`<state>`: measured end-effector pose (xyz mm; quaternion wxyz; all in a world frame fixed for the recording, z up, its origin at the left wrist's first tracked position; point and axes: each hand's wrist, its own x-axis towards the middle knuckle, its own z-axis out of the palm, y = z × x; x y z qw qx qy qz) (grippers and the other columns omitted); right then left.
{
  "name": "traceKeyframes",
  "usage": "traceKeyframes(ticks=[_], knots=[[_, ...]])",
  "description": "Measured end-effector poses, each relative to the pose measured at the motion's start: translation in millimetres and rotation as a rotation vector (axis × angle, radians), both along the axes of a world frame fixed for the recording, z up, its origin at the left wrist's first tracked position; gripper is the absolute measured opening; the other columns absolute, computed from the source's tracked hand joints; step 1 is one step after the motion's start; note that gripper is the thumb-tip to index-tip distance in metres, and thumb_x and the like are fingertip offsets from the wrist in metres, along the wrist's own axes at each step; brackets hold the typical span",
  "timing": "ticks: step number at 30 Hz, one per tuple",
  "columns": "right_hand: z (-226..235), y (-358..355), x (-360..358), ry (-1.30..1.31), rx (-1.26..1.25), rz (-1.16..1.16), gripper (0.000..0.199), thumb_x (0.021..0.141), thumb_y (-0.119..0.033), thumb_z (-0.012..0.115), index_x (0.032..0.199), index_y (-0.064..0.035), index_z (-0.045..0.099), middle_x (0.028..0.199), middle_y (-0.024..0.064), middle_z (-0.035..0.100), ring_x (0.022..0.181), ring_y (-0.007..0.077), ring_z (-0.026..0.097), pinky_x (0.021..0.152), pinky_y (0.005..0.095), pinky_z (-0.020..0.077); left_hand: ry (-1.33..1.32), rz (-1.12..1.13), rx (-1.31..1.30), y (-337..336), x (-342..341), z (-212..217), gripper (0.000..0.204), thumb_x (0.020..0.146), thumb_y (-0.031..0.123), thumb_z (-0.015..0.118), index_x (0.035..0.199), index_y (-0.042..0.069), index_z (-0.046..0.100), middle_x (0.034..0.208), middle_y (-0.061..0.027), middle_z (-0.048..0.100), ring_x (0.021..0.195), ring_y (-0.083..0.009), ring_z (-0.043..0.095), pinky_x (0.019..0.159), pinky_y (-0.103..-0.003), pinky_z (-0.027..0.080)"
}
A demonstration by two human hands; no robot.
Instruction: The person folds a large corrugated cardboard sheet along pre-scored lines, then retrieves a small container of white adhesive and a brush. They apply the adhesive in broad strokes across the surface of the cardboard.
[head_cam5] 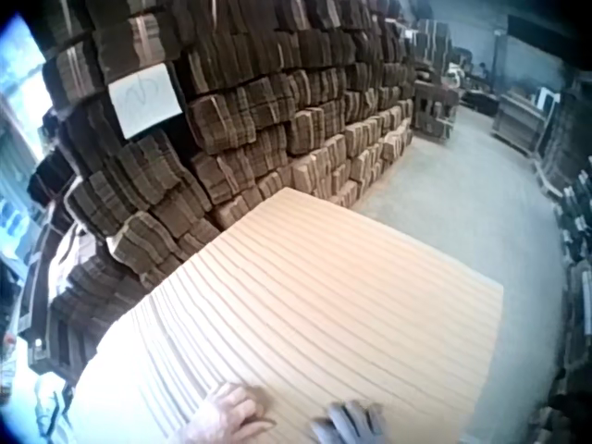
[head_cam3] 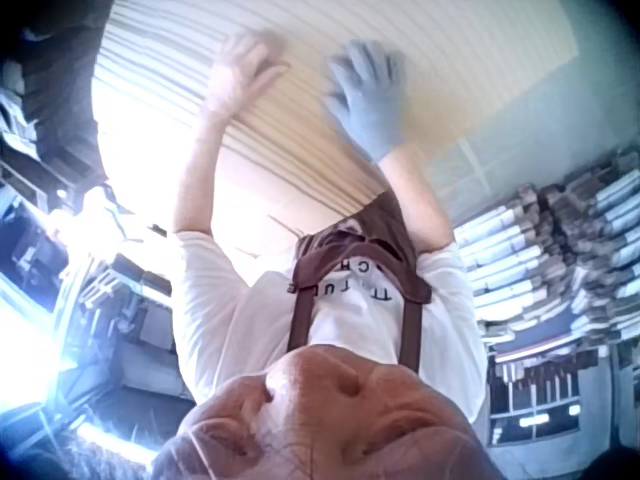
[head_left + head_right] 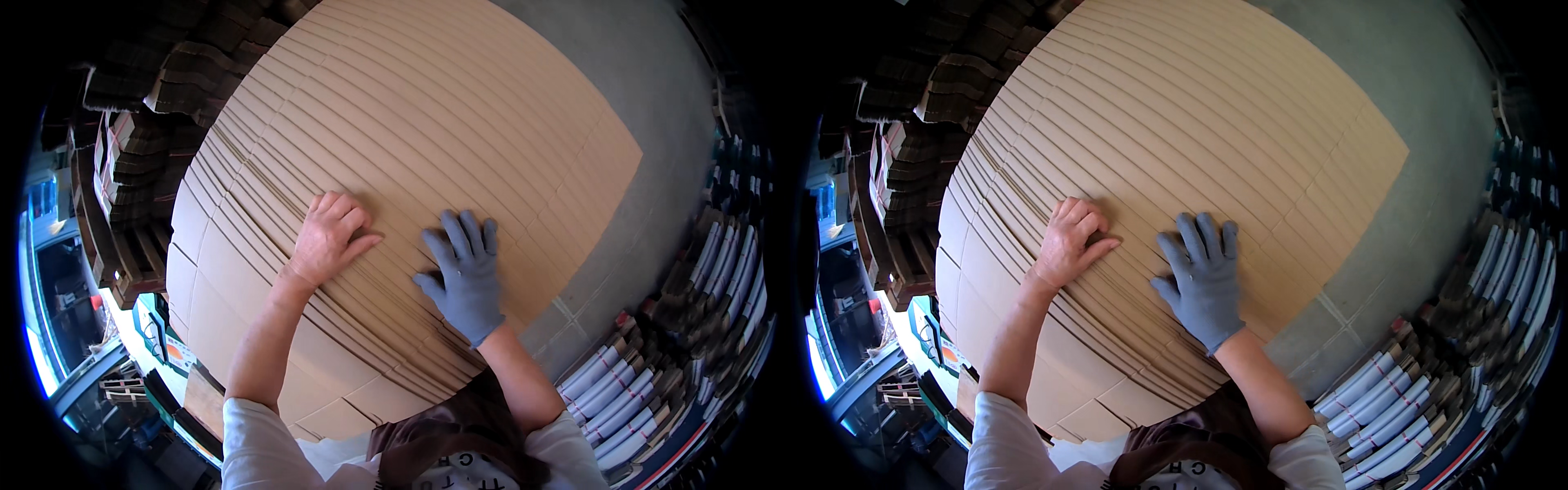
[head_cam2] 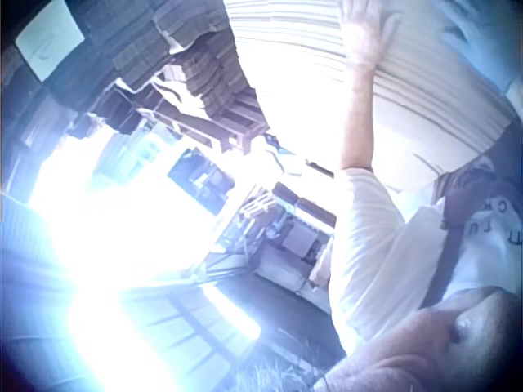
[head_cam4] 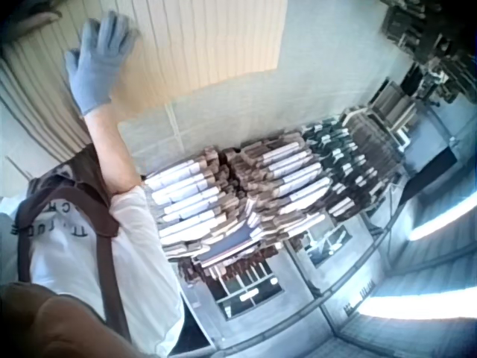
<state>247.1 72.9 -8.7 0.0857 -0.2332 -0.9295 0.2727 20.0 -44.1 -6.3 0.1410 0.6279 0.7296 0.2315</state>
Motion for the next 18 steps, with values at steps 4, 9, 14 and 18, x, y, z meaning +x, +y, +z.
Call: traceKeyframes(ticks=[4, 9, 14, 18], knots=[[-4, -5, -5, 0.022, 0.008, -0.018, 0.062, 0.069, -0.027, 0.081, 0.125, -0.0132, 0.057, 0.14, 0.016, 0.043, 0.13, 0.0401, 0.038, 0.107, 0.0641, 0.0235, 0.043, -0.048, 0.038, -6, 2, 2, 0.024, 0.075, 0.024, 0.079, 0.084, 0.01, 0.061, 0.092, -0.0043, 0.057, 0.093, -0.0271, 0.054, 0.086, -0.04, 0.042], [-7, -4, -8, -0.003, 0.042, -0.001, 0.06, 0.07, -0.029, 0.08, 0.123, -0.0136, 0.057, 0.14, 0.0158, 0.043, 0.129, 0.0404, 0.038, 0.107, 0.064, 0.0227, 0.018, -0.085, 0.017, -13, -2, 1, 0.024, 0.076, 0.026, 0.079, 0.085, 0.011, 0.062, 0.093, -0.0036, 0.058, 0.094, -0.0255, 0.055, 0.087, -0.04, 0.043], [-10, -6, -7, -0.014, 0.043, 0.003, 0.061, 0.073, -0.033, 0.078, 0.126, -0.0138, 0.057, 0.144, 0.0151, 0.04, 0.132, 0.0424, 0.035, 0.11, 0.0662, 0.0199, 0.017, -0.087, 0.024, -15, -4, -1, 0.023, 0.078, 0.029, 0.077, 0.085, 0.013, 0.061, 0.091, -0.0013, 0.056, 0.094, -0.0224, 0.054, 0.086, -0.037, 0.043], [-10, -6, -7, -0.032, 0.043, 0.007, 0.061, 0.073, -0.032, 0.078, 0.127, -0.0138, 0.057, 0.145, 0.0151, 0.039, 0.133, 0.0423, 0.035, 0.111, 0.0657, 0.0196, 0.016, -0.084, 0.022, -19, -5, -2, 0.023, 0.079, 0.029, 0.076, 0.086, 0.014, 0.06, 0.091, -0.0006, 0.055, 0.094, -0.0216, 0.053, 0.085, -0.037, 0.042]])
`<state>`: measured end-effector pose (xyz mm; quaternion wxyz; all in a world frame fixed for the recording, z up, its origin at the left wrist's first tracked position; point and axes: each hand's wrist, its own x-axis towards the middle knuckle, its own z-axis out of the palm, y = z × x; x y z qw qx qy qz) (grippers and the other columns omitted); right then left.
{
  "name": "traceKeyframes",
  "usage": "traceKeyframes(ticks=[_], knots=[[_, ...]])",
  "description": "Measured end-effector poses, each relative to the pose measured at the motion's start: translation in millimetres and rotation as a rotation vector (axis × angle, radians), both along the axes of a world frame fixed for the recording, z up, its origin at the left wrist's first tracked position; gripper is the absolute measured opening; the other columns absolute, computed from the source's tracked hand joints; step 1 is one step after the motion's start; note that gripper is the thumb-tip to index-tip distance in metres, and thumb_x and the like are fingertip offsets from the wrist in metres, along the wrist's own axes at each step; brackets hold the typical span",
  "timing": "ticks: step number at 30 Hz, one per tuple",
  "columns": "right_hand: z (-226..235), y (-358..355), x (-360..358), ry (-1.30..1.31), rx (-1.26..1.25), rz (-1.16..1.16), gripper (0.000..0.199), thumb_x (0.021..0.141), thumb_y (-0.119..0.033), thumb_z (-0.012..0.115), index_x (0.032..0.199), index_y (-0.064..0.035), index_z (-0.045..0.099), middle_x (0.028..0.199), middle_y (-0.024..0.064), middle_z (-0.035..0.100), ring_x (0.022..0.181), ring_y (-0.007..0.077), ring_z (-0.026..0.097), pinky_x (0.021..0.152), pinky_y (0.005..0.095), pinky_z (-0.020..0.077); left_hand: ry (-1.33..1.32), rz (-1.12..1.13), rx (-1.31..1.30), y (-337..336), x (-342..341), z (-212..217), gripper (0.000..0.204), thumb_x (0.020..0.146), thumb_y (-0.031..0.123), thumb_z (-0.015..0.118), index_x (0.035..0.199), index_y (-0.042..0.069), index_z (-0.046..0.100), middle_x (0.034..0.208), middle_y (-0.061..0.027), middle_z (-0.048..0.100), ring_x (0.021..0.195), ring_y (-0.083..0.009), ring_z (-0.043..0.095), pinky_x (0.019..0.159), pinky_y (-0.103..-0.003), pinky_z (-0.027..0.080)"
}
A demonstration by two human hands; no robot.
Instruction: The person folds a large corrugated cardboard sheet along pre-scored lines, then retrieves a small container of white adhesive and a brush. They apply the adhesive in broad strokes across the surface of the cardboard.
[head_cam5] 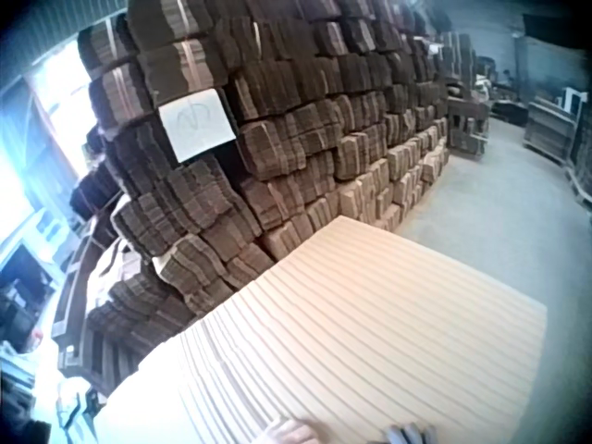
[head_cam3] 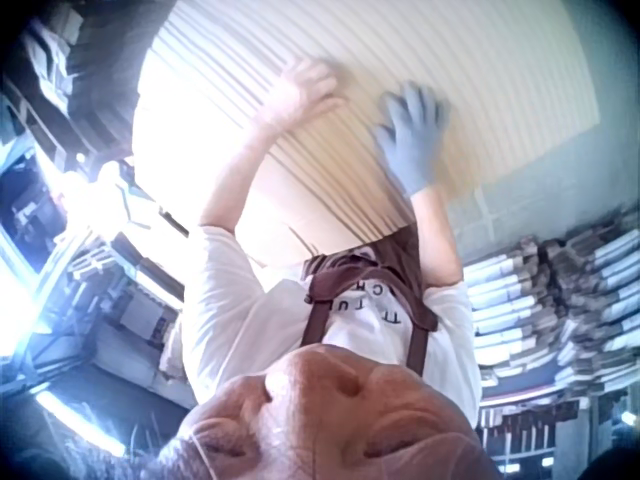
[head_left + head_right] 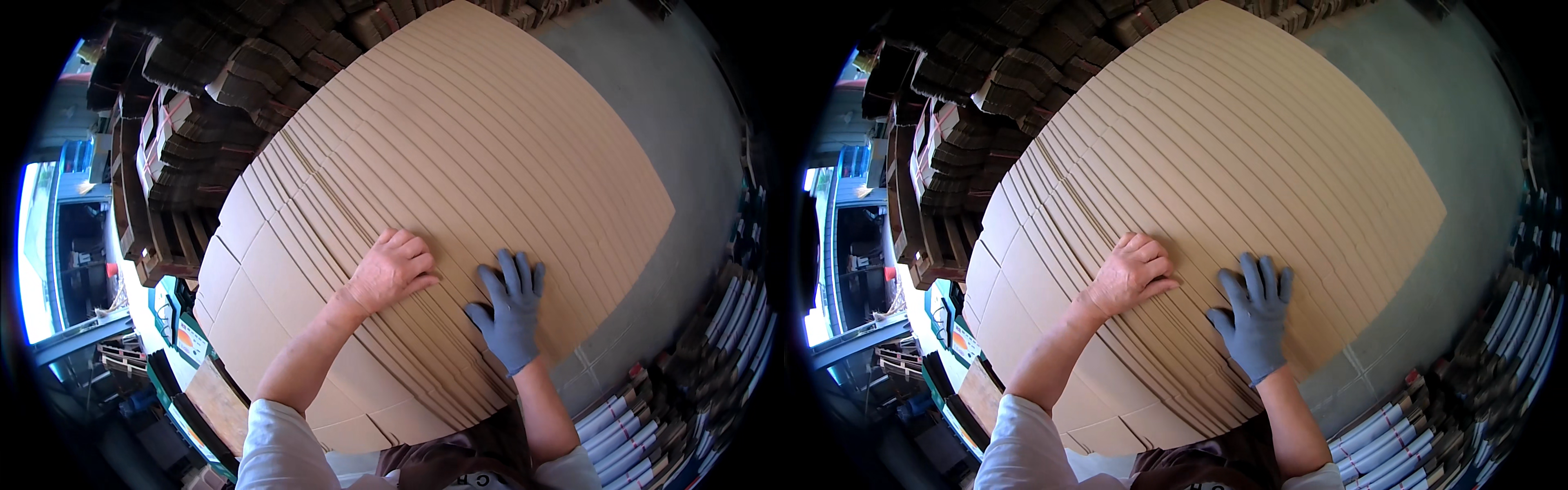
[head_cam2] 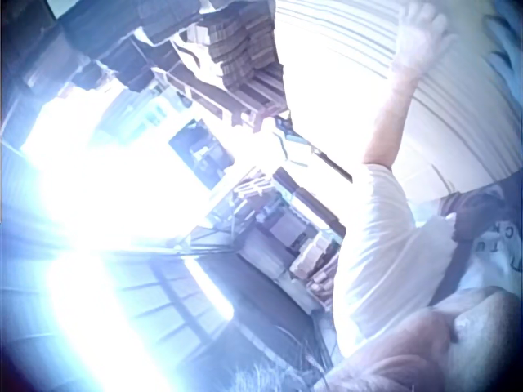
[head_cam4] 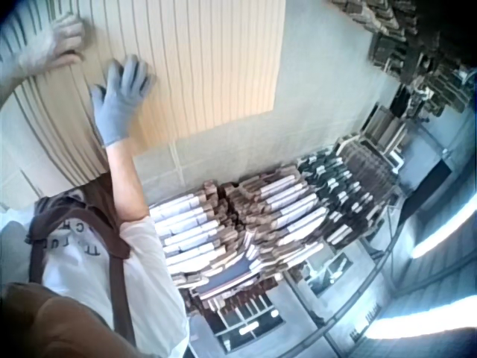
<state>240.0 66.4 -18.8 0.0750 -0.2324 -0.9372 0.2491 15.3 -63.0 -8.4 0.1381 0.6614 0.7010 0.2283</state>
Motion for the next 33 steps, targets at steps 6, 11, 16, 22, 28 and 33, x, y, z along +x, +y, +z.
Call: traceKeyframes(ticks=[6, 11, 16, 22, 28, 33], knots=[[1, 2, 1, -0.005, -0.004, -0.002, 0.062, 0.072, -0.031, 0.078, 0.128, -0.0138, 0.057, 0.146, 0.015, 0.038, 0.133, 0.0424, 0.034, 0.111, 0.0658, 0.0186, 0.007, 0.0, 0.002, -2, 0, -2, 0.023, 0.08, 0.03, 0.075, 0.086, 0.014, 0.059, 0.092, -0.0005, 0.056, 0.094, -0.0218, 0.053, 0.085, -0.037, 0.042], [1, 3, 1, -0.017, -0.009, -0.002, 0.063, 0.072, -0.03, 0.078, 0.128, -0.0138, 0.057, 0.147, 0.0148, 0.038, 0.133, 0.0426, 0.034, 0.112, 0.066, 0.0182, -0.008, -0.003, -0.017, -3, 0, -1, 0.027, 0.077, 0.033, 0.077, 0.086, 0.012, 0.062, 0.094, -0.002, 0.059, 0.094, -0.024, 0.054, 0.085, -0.039, 0.042], [0, 3, 2, -0.009, -0.019, -0.001, 0.063, 0.072, -0.03, 0.079, 0.128, -0.0137, 0.057, 0.147, 0.0147, 0.038, 0.133, 0.0431, 0.034, 0.111, 0.0666, 0.0182, -0.016, 0.002, -0.009, -6, 1, -2, 0.026, 0.078, 0.033, 0.077, 0.086, 0.012, 0.062, 0.094, -0.0023, 0.059, 0.094, -0.024, 0.054, 0.085, -0.038, 0.042], [2, 3, 4, 0.004, -0.017, 0.003, 0.064, 0.072, -0.029, 0.079, 0.129, -0.0133, 0.056, 0.147, 0.0155, 0.038, 0.133, 0.043, 0.035, 0.11, 0.0668, 0.0195, -0.054, 0.021, 0.002, -5, 4, 1, 0.025, 0.076, 0.029, 0.079, 0.085, 0.012, 0.063, 0.093, -0.0026, 0.059, 0.093, -0.0243, 0.055, 0.085, -0.039, 0.042], [5, 5, 3, -0.005, -0.032, 0.006, 0.06, 0.074, -0.029, 0.078, 0.128, -0.0123, 0.057, 0.146, 0.0154, 0.039, 0.132, 0.0423, 0.035, 0.109, 0.066, 0.0206, -0.037, 0.009, -0.013, -4, 3, 3, 0.023, 0.075, 0.027, 0.079, 0.083, 0.012, 0.064, 0.091, -0.003, 0.058, 0.091, -0.0245, 0.055, 0.085, -0.039, 0.042], [-2, 11, 12, 0.04, -0.016, 0.03, 0.061, 0.077, -0.031, 0.077, 0.13, -0.0124, 0.054, 0.145, 0.016, 0.04, 0.131, 0.0424, 0.035, 0.108, 0.0657, 0.022, -0.032, 0.014, -0.004, -4, 4, 3, 0.024, 0.074, 0.027, 0.08, 0.081, 0.011, 0.063, 0.09, -0.0021, 0.058, 0.091, -0.0246, 0.054, 0.085, -0.039, 0.042]])
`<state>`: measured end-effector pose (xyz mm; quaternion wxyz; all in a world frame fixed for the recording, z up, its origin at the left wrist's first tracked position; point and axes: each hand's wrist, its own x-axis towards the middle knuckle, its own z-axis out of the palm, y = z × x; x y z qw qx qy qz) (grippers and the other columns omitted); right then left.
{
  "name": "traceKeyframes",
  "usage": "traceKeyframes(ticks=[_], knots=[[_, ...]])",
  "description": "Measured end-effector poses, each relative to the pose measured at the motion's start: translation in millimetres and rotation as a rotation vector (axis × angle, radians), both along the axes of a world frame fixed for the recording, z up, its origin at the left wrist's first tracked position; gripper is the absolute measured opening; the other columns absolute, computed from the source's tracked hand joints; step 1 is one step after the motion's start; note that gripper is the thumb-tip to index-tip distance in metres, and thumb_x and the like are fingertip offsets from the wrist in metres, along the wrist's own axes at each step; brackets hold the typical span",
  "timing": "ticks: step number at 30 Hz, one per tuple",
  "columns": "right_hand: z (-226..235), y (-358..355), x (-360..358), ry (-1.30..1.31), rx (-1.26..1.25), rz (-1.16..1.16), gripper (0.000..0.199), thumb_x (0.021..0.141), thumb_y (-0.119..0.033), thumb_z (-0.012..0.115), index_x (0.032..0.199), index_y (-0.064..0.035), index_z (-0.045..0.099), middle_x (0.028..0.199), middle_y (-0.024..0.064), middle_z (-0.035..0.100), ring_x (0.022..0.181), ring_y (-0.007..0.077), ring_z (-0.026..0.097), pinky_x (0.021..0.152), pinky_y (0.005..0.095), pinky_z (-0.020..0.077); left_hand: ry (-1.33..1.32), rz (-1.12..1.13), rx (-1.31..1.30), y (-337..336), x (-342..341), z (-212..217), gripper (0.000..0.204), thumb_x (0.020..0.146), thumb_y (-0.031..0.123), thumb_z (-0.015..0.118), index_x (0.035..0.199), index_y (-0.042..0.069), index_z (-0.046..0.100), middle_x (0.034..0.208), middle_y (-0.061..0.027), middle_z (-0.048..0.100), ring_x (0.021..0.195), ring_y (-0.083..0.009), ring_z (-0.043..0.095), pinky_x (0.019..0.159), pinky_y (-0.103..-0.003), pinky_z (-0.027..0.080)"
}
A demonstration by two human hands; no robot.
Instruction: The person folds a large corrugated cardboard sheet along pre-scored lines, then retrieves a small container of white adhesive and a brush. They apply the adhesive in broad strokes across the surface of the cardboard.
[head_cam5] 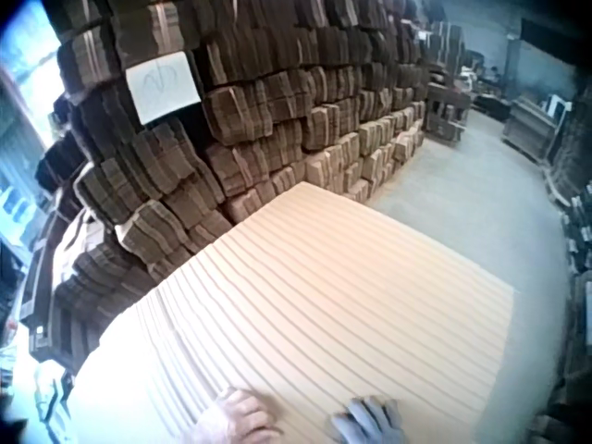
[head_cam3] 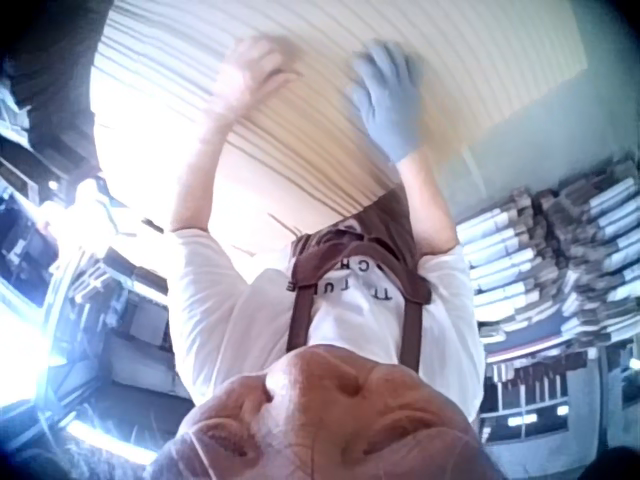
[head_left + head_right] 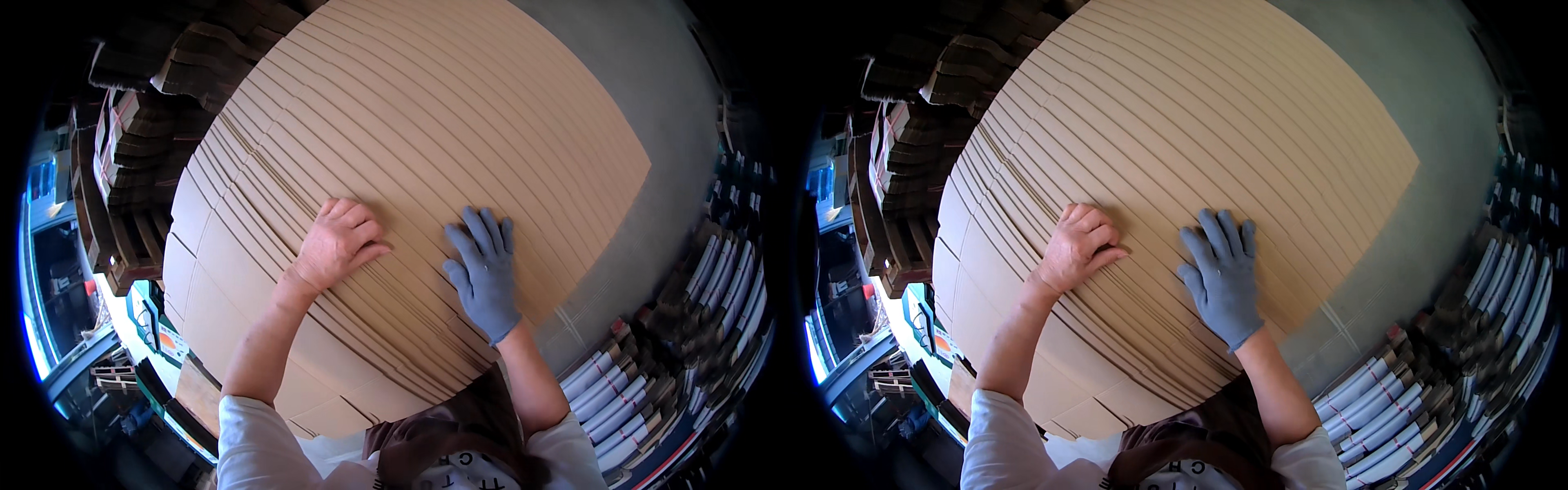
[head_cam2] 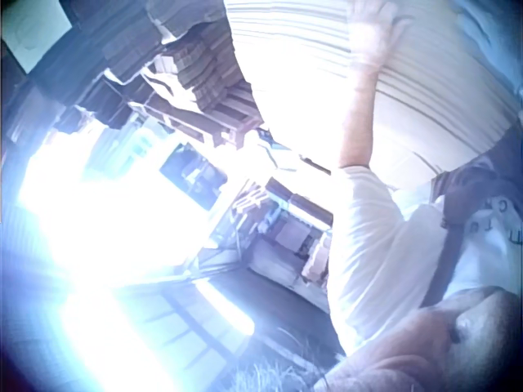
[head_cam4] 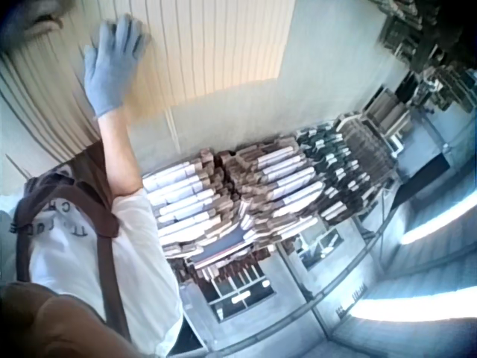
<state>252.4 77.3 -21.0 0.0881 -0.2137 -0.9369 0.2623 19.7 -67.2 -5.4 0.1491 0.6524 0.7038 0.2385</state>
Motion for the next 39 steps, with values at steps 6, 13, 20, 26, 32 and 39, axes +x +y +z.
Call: traceKeyframes(ticks=[6, 13, 20, 26, 32, 39], knots=[[22, -31, -17, -0.054, -0.006, -0.002, 0.064, 0.072, -0.032, 0.08, 0.127, -0.0137, 0.054, 0.14, 0.0177, 0.041, 0.13, 0.0408, 0.036, 0.106, 0.0679, 0.0221, 0.008, 0.007, 0.017, -2, 1, -3, 0.025, 0.073, 0.026, 0.08, 0.082, 0.011, 0.063, 0.092, -0.0031, 0.058, 0.091, -0.0258, 0.054, 0.085, -0.041, 0.043], [10, -37, -22, -0.039, 0.027, -0.05, 0.065, 0.067, -0.033, 0.083, 0.124, -0.0153, 0.056, 0.138, 0.0145, 0.043, 0.129, 0.0394, 0.037, 0.106, 0.0677, 0.0211, 0.036, 0.005, -0.009, -22, 9, 6, 0.027, 0.077, 0.029, 0.077, 0.087, 0.011, 0.061, 0.098, -0.0048, 0.057, 0.095, -0.0262, 0.054, 0.087, -0.04, 0.043], [13, -39, -23, -0.067, 0.045, -0.034, 0.065, 0.069, -0.034, 0.081, 0.125, -0.0142, 0.055, 0.139, 0.0151, 0.042, 0.128, 0.0417, 0.037, 0.108, 0.069, 0.0201, 0.012, 0.019, -0.031, -27, 6, 0, 0.029, 0.075, 0.032, 0.079, 0.085, 0.011, 0.061, 0.095, -0.0038, 0.058, 0.094, -0.0257, 0.053, 0.087, -0.04, 0.043], [14, -40, -24, -0.066, 0.043, -0.032, 0.066, 0.068, -0.033, 0.082, 0.125, -0.014, 0.056, 0.139, 0.0151, 0.042, 0.128, 0.0418, 0.037, 0.108, 0.0692, 0.0199, -0.003, 0.037, -0.02, -28, 6, 1, 0.027, 0.076, 0.031, 0.079, 0.084, 0.011, 0.062, 0.094, -0.0033, 0.058, 0.093, -0.0251, 0.054, 0.087, -0.04, 0.043], [12, -38, -22, -0.055, 0.035, -0.031, 0.067, 0.068, -0.033, 0.082, 0.127, -0.014, 0.055, 0.142, 0.0153, 0.041, 0.129, 0.0423, 0.036, 0.108, 0.0698, 0.0186, -0.017, 0.045, -0.028, -26, 6, 0, 0.026, 0.077, 0.031, 0.079, 0.084, 0.012, 0.063, 0.093, -0.0028, 0.058, 0.093, -0.0244, 0.054, 0.086, -0.039, 0.042], [10, -39, -20, -0.038, 0.031, -0.033, 0.067, 0.068, -0.033, 0.081, 0.127, -0.0136, 0.056, 0.141, 0.016, 0.042, 0.13, 0.0424, 0.036, 0.108, 0.0699, 0.0186, -0.012, 0.047, -0.04, -28, 6, 3, 0.025, 0.077, 0.03, 0.078, 0.084, 0.012, 0.063, 0.093, -0.0029, 0.058, 0.094, -0.0246, 0.054, 0.087, -0.039, 0.042]])
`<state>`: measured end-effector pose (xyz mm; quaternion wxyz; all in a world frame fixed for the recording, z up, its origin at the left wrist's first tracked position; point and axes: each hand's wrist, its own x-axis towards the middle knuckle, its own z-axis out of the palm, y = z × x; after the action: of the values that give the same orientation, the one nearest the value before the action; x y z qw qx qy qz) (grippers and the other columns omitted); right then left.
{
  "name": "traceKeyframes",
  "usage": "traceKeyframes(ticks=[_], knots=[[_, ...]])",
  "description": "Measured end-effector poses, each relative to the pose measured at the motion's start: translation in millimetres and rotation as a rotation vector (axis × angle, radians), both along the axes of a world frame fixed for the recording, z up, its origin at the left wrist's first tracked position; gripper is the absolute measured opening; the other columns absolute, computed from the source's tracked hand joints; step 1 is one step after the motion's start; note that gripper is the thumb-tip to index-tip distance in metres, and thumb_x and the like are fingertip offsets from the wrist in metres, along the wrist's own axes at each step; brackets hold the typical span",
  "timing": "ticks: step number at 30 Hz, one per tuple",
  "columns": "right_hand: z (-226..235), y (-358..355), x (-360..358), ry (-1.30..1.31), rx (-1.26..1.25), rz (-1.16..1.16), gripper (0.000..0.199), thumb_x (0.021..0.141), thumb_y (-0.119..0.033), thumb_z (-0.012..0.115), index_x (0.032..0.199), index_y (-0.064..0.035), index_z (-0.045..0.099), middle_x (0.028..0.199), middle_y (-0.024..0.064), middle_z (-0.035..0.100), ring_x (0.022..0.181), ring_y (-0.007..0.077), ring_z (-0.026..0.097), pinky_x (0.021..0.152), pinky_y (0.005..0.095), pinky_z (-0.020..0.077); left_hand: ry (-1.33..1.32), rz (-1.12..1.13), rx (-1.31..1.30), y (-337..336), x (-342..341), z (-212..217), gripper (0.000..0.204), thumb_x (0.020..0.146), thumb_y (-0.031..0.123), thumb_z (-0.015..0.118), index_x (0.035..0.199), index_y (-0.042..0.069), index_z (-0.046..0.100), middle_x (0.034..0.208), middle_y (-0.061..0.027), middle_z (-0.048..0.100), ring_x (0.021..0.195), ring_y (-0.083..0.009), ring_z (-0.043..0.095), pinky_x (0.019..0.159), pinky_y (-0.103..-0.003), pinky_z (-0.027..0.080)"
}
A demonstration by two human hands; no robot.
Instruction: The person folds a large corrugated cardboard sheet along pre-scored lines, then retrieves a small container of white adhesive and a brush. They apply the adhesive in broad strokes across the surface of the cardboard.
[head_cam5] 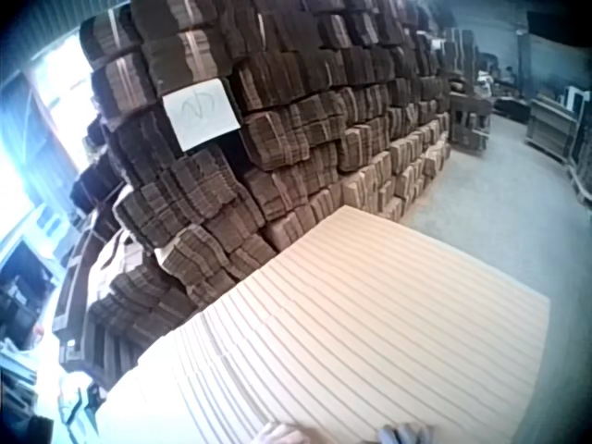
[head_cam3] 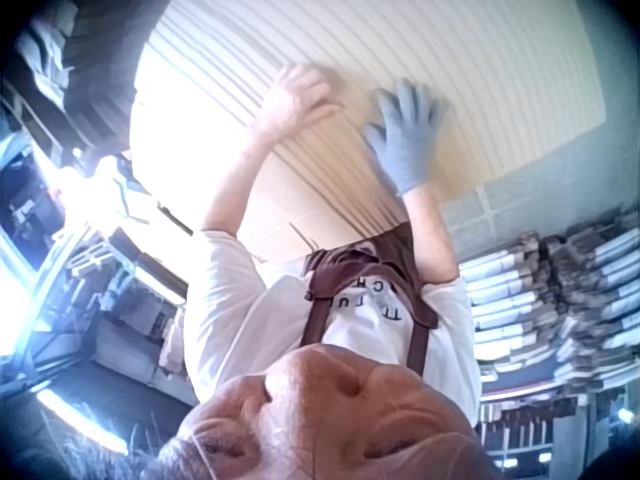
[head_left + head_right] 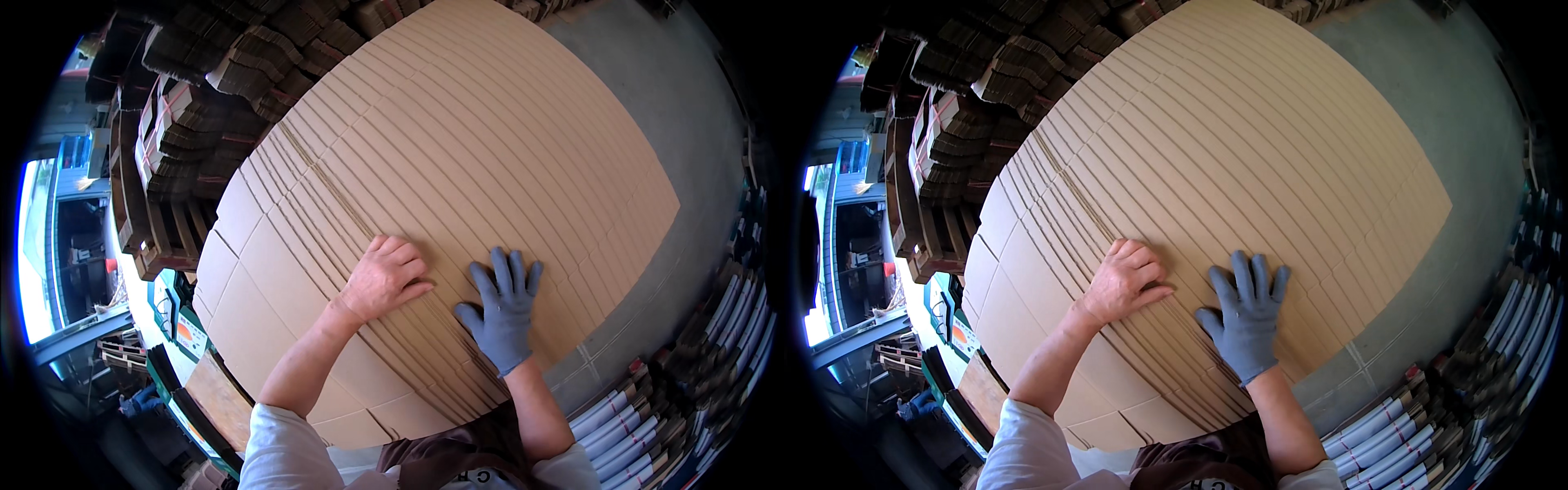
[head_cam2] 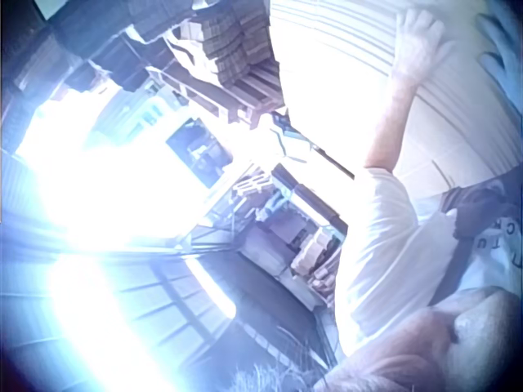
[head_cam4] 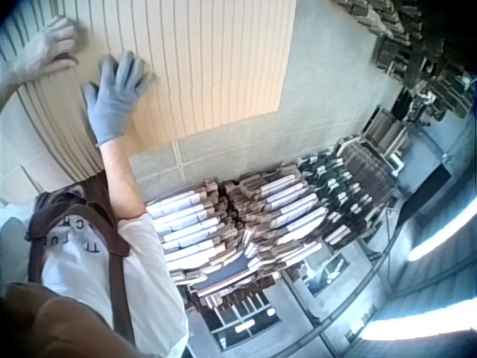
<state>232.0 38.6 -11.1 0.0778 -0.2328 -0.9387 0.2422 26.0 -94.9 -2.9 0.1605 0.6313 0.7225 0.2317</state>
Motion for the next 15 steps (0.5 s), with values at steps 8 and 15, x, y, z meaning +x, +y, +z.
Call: traceKeyframes(ticks=[8, 15], knots=[[6.8, 1.6, 2.5, -0.021, -0.016, 0.001, 0.064, 0.07, -0.032, 0.08, 0.125, -0.0121, 0.057, 0.14, 0.016, 0.042, 0.129, 0.0418, 0.037, 0.108, 0.0695, 0.0187, -0.029, 0.017, 0.017, 2.0, 4.9, 0.6, 0.024, 0.075, 0.028, 0.08, 0.082, 0.012, 0.063, 0.092, -0.0029, 0.058, 0.094, -0.0253, 0.054, 0.086, -0.04, 0.042], [0.5, 2.8, 4.3, 0.01, 0.022, 0.021, 0.064, 0.072, -0.038, 0.079, 0.124, -0.0098, 0.057, 0.14, 0.0166, 0.042, 0.129, 0.041, 0.037, 0.106, 0.0689, 0.0201, -0.019, 0.03, 0.004, 1.5, 2.3, 0.4, 0.026, 0.072, 0.027, 0.081, 0.081, 0.012, 0.062, 0.091, -0.0023, 0.058, 0.093, -0.0255, 0.054, 0.085, -0.039, 0.042]])
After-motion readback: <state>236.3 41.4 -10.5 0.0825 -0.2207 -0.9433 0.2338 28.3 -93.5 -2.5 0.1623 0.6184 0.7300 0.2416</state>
